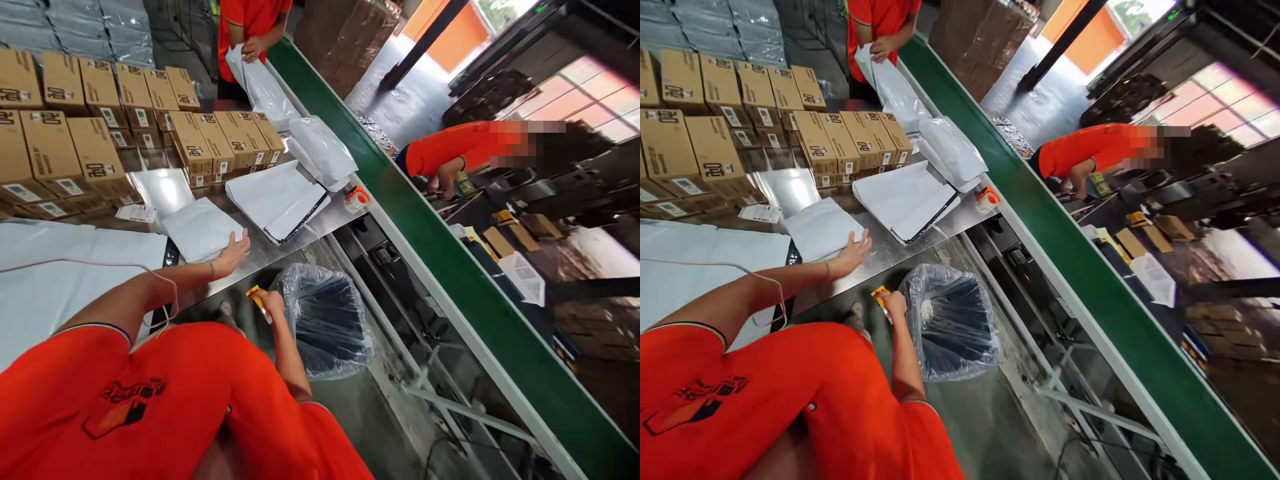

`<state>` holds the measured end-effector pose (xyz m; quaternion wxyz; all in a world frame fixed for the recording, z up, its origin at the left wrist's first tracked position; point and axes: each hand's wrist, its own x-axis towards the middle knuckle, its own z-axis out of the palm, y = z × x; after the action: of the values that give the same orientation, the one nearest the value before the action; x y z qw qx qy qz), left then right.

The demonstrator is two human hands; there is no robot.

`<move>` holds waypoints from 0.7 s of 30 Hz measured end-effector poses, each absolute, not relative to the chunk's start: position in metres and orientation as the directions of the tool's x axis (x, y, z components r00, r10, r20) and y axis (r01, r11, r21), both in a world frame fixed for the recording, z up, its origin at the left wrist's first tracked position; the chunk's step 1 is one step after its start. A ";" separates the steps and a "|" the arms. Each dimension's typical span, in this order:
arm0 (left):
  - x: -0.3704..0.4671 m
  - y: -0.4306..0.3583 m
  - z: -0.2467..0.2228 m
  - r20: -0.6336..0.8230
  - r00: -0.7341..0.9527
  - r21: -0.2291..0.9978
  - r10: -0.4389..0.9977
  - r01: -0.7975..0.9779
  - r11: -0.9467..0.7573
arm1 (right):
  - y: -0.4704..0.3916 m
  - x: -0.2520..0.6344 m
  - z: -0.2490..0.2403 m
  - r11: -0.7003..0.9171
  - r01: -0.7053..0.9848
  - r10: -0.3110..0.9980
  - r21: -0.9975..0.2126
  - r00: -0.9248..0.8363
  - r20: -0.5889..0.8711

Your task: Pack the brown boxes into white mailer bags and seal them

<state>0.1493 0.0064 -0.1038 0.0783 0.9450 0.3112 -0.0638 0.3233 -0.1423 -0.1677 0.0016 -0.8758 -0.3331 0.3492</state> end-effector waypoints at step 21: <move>-0.009 0.041 -0.163 -0.346 0.361 0.356 0.866 0.905 -0.234 | -0.087 0.210 -0.131 -0.503 0.063 0.837 -0.862 0.286 -0.467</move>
<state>-0.0094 0.0413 -0.1627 0.2543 0.7846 0.5641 -0.0380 0.2103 -0.0869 -0.1306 0.3829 -0.7046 -0.3194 0.5049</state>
